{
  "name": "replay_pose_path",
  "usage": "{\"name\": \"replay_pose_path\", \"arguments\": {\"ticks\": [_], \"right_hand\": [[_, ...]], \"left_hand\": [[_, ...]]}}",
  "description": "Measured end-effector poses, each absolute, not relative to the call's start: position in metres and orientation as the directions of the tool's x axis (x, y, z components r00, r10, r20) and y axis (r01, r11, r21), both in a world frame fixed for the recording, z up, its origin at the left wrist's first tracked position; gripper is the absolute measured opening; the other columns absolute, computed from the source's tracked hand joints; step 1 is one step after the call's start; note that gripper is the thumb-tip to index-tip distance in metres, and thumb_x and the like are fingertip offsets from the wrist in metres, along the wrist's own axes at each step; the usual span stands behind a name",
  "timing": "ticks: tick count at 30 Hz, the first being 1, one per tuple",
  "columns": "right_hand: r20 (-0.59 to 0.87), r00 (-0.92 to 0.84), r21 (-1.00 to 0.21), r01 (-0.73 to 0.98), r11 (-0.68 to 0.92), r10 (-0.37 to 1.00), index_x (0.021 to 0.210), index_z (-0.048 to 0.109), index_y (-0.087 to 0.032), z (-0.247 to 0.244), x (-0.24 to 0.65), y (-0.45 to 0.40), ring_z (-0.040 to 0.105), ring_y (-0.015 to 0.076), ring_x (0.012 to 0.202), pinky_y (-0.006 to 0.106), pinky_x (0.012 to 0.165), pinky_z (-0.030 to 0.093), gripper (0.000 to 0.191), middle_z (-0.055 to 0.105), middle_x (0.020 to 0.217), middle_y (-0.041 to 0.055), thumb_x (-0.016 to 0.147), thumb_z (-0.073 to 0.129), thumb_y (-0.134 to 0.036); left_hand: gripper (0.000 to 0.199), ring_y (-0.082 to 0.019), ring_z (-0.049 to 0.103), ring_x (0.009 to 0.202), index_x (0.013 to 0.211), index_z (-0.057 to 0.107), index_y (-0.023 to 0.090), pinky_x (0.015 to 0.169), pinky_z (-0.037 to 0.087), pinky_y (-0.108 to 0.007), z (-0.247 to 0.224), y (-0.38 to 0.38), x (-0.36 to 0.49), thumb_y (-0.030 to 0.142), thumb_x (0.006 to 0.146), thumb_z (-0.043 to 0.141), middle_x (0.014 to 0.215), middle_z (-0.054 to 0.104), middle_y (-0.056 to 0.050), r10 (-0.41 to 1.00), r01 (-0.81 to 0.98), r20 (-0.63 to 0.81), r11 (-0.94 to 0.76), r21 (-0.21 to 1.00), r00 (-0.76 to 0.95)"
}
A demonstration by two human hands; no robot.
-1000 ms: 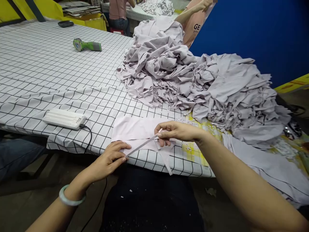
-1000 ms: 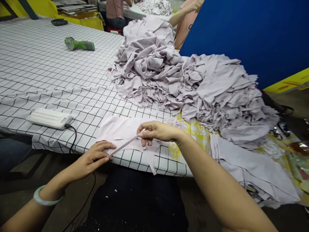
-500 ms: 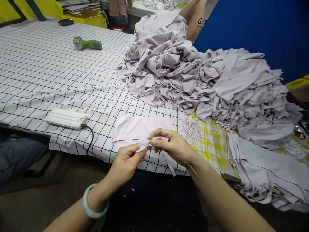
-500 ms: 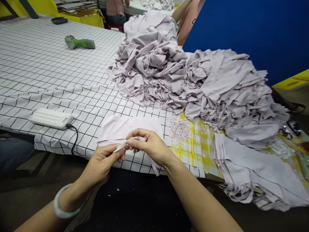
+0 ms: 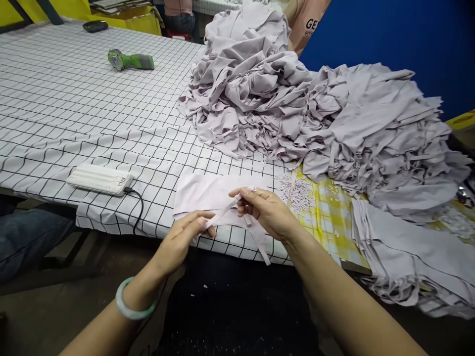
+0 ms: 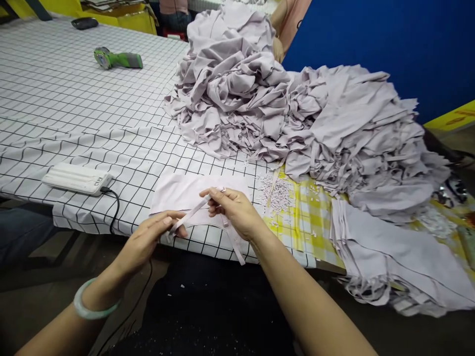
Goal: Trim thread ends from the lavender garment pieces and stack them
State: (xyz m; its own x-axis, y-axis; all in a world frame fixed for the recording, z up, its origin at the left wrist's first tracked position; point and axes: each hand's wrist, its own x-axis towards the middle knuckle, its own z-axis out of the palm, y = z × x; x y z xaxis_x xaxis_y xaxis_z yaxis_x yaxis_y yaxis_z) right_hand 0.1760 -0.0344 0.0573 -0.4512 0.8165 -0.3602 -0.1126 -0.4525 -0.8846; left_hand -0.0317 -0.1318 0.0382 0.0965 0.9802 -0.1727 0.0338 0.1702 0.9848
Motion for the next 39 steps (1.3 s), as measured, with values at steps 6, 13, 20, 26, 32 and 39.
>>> {"name": "replay_pose_path", "arguments": {"ticks": [6, 13, 20, 26, 32, 39], "right_hand": [[-0.321, -0.355, -0.927, -0.07, -0.367, 0.878, 0.082, 0.075, -0.015, 0.06, 0.184, -0.002, 0.056, 0.0108, 0.061, 0.026, 0.058, 0.051, 0.04, 0.06, 0.067, 0.0013, 0.068, 0.084, -0.051], [-0.24, -0.346, -0.966, -0.008, -0.259, 0.907, 0.081, 0.073, -0.018, 0.066, 0.176, 0.026, 0.054, 0.0107, 0.06, 0.027, 0.059, 0.051, 0.034, 0.057, 0.065, -0.0001, 0.071, 0.083, -0.048], [0.006, -0.302, -0.995, -0.099, -0.025, 0.953, 0.079, 0.073, -0.026, 0.057, 0.194, 0.029, 0.059, 0.0147, 0.076, 0.032, 0.073, 0.054, 0.032, 0.063, 0.083, 0.0006, 0.07, 0.081, -0.055], [-0.175, -0.26, -0.976, 0.174, -0.132, 0.95, 0.096, 0.071, -0.021, 0.041, 0.201, 0.038, 0.058, 0.0158, 0.07, 0.036, 0.07, 0.054, 0.042, 0.062, 0.079, 0.0023, 0.07, 0.081, -0.052], [0.094, -0.482, -0.803, 0.481, 0.353, 0.871, 0.124, 0.061, -0.026, 0.054, 0.169, 0.009, 0.055, 0.026, 0.116, 0.049, 0.103, 0.043, 0.04, 0.062, 0.123, 0.0093, 0.084, 0.066, -0.027], [-0.225, -0.566, -0.932, 0.362, -0.005, 0.793, 0.09, 0.066, -0.02, 0.054, 0.138, -0.037, 0.062, 0.017, 0.073, 0.032, 0.066, 0.051, 0.011, 0.069, 0.083, 0.0041, 0.081, 0.063, -0.025]], "left_hand": [[0.036, -0.021, 0.068, 0.1, 0.122, 0.062, 0.014, 0.093, 0.053, -0.04, 0.026, -0.129, -0.063, 0.033, 0.098, 0.043, 0.102, 0.075, -0.01, 0.978, 0.178, -0.161, 0.136, 0.975, 0.134], [0.034, -0.019, 0.07, 0.09, 0.122, 0.061, 0.017, 0.082, 0.054, -0.035, 0.021, -0.129, -0.057, 0.031, 0.091, 0.057, 0.093, 0.075, -0.007, 0.976, 0.321, -0.139, 0.08, 0.944, 0.167], [0.03, -0.019, 0.068, 0.094, 0.116, 0.063, 0.018, 0.088, 0.052, -0.036, 0.021, -0.128, -0.059, 0.03, 0.09, 0.059, 0.094, 0.076, -0.006, 0.974, 0.304, -0.166, 0.113, 0.946, 0.157], [0.023, -0.016, 0.065, 0.079, 0.087, 0.068, 0.017, 0.077, 0.051, -0.03, 0.023, -0.123, -0.057, 0.037, 0.091, 0.059, 0.078, 0.071, -0.003, 0.968, 0.242, -0.192, 0.15, 0.958, 0.159], [0.025, -0.015, 0.061, 0.077, 0.081, 0.066, 0.017, 0.076, 0.048, -0.028, 0.025, -0.122, -0.058, 0.038, 0.092, 0.057, 0.077, 0.068, -0.002, 0.971, 0.233, -0.181, 0.141, 0.962, 0.158], [0.025, -0.016, 0.062, 0.078, 0.084, 0.066, 0.017, 0.077, 0.049, -0.03, 0.022, -0.127, -0.057, 0.038, 0.093, 0.056, 0.078, 0.068, -0.003, 0.977, 0.22, -0.152, 0.118, 0.968, 0.148]]}}
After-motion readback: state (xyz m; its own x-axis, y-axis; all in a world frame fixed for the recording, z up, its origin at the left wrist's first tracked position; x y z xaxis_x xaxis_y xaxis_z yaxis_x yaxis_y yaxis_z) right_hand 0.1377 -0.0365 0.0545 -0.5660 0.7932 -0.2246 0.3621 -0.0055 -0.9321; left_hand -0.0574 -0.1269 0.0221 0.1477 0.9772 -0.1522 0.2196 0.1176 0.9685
